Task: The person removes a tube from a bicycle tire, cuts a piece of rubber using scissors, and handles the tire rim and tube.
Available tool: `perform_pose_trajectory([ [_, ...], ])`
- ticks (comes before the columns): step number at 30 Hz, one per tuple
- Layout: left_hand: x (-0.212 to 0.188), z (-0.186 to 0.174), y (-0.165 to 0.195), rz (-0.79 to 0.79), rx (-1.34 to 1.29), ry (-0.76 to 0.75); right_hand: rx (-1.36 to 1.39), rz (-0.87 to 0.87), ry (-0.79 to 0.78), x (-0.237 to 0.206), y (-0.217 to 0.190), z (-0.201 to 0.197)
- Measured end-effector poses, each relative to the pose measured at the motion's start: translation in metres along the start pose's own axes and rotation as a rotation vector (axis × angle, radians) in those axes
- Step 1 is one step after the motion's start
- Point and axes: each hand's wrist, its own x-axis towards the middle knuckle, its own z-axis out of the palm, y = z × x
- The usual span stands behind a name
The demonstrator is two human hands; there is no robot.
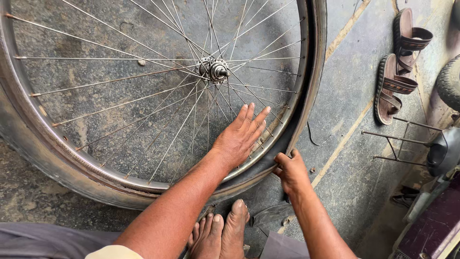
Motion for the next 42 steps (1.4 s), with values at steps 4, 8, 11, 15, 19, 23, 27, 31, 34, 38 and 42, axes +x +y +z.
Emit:
perform_pose_trajectory([
  [4,0.000,0.001,0.002,-0.011,0.020,-0.002,0.041,-0.106,-0.120,0.007,0.009,-0.019],
  [8,-0.001,0.005,0.004,-0.021,-0.058,0.037,0.031,-0.080,-0.073,0.013,0.012,-0.019],
  [11,0.003,0.004,0.003,-0.017,-0.335,0.226,-0.128,-0.152,-0.009,0.022,-0.007,-0.008],
  [15,0.006,-0.009,-0.002,-0.050,-0.514,0.375,-0.227,-0.423,0.182,0.017,-0.035,0.012],
  [19,-0.012,-0.021,-0.012,0.027,-0.191,0.190,-0.162,-0.175,0.152,-0.023,-0.011,0.033],
  [23,-0.023,-0.023,-0.016,0.075,-0.140,-0.004,-0.160,-0.081,0.127,-0.029,0.009,0.039],
  [27,-0.016,-0.016,-0.013,0.061,0.062,0.023,-0.231,-0.155,0.170,-0.021,0.000,0.024],
  [31,-0.009,-0.010,-0.013,0.063,-0.046,-0.008,-0.330,-0.224,0.233,-0.031,-0.015,0.015],
  [34,-0.008,-0.008,-0.013,0.072,-0.062,-0.029,-0.268,-0.177,0.126,-0.036,-0.026,0.009],
  [38,-0.007,-0.007,-0.012,0.079,-0.001,-0.012,-0.234,-0.222,0.002,-0.028,-0.029,0.001],
  [42,-0.008,-0.004,-0.012,0.065,-0.024,0.030,-0.156,-0.252,-0.122,-0.020,-0.023,-0.007],
])
